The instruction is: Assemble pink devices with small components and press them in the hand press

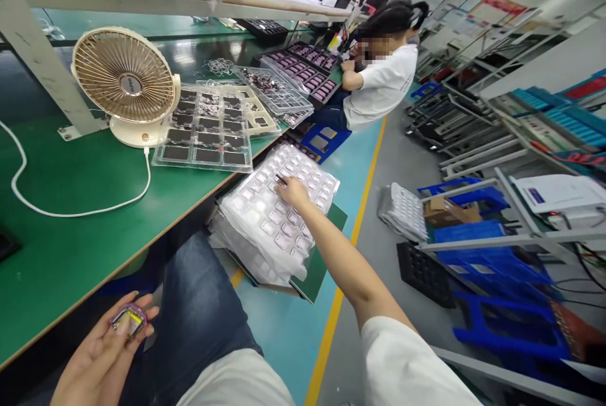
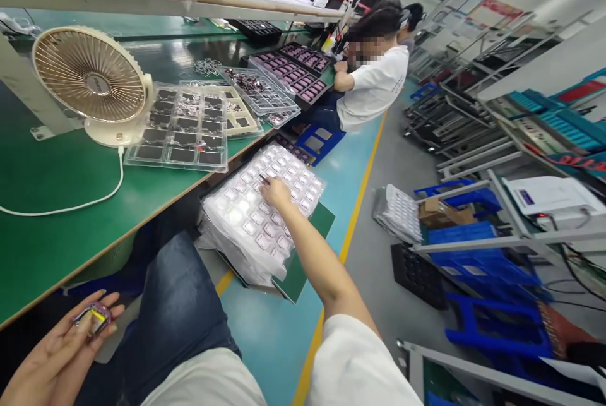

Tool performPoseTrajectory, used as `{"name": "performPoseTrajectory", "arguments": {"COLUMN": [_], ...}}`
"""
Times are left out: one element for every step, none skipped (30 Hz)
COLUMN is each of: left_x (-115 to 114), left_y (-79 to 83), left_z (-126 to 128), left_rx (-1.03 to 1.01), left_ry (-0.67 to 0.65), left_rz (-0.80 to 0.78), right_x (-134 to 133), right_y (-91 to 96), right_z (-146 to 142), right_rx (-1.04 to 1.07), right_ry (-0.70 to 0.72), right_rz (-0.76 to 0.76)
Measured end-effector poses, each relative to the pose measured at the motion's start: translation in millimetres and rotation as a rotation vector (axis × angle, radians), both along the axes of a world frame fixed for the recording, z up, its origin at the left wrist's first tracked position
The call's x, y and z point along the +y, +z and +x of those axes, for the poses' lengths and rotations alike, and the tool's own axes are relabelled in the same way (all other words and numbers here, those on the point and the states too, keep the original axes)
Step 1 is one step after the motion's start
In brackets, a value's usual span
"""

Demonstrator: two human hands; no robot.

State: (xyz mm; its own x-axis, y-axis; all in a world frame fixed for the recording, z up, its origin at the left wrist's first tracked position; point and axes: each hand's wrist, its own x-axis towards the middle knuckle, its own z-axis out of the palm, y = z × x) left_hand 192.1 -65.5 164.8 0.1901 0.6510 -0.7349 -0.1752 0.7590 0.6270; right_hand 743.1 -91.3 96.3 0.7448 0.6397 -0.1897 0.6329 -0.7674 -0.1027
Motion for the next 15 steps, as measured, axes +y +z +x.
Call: {"name": "performPoseTrajectory", "arguments": {"left_x": [1, 2, 3, 2, 2, 1, 1, 0, -1, -1, -2, -3, -3, -4, -5], "left_y": [0.5, 1.2, 2.1, 3.3, 4.7, 6.5, 8.3, 10.3, 12.2, 13.9, 15.5, 16.9, 18.1, 19.1, 19.9], "left_z": [-5, -9, -13, -15, -17, -17, -17, -16, -15, -13, -12, -12, -11, -11, -11], "left_rx": [-0.017, -0.035, -0.054, -0.069, -0.077, -0.080, -0.080, -0.080, -0.079, -0.075, -0.069, -0.061, -0.056, -0.060, -0.073], "left_ry": [0.000, -0.006, -0.016, -0.025, -0.036, -0.044, -0.049, -0.054, -0.055, -0.049, -0.037, -0.020, -0.002, 0.014, 0.027], "left_rz": [-0.016, -0.023, -0.024, -0.018, -0.015, -0.016, -0.021, -0.026, -0.027, -0.020, -0.004, 0.016, 0.038, 0.059, 0.079], "right_x": [-1, -3, -4, -5, -5, -4, -3, -1, 1, 3, 4, 4, 3, 1, -3], "right_y": [-1.2, -2.2, -3.2, -4.1, -4.6, -4.7, -4.2, -2.6, 0.2, 4.5, 10.6, 18.3, 27.5, 37.7, 48.0], "right_z": [1, 1, 1, 0, -1, -3, -4, -6, -8, -9, -11, -14, -18, -25, -34], "right_rx": [0.000, 0.002, 0.005, 0.008, 0.011, 0.015, 0.019, 0.023, 0.030, 0.038, 0.046, 0.053, 0.057, 0.055, 0.048], "right_ry": [0.002, 0.002, 0.001, -0.002, -0.006, -0.011, -0.017, -0.024, -0.031, -0.039, -0.046, -0.053, -0.060, -0.066, -0.071], "right_rz": [0.001, 0.003, 0.005, 0.009, 0.015, 0.022, 0.031, 0.041, 0.054, 0.070, 0.091, 0.119, 0.155, 0.201, 0.255]}}
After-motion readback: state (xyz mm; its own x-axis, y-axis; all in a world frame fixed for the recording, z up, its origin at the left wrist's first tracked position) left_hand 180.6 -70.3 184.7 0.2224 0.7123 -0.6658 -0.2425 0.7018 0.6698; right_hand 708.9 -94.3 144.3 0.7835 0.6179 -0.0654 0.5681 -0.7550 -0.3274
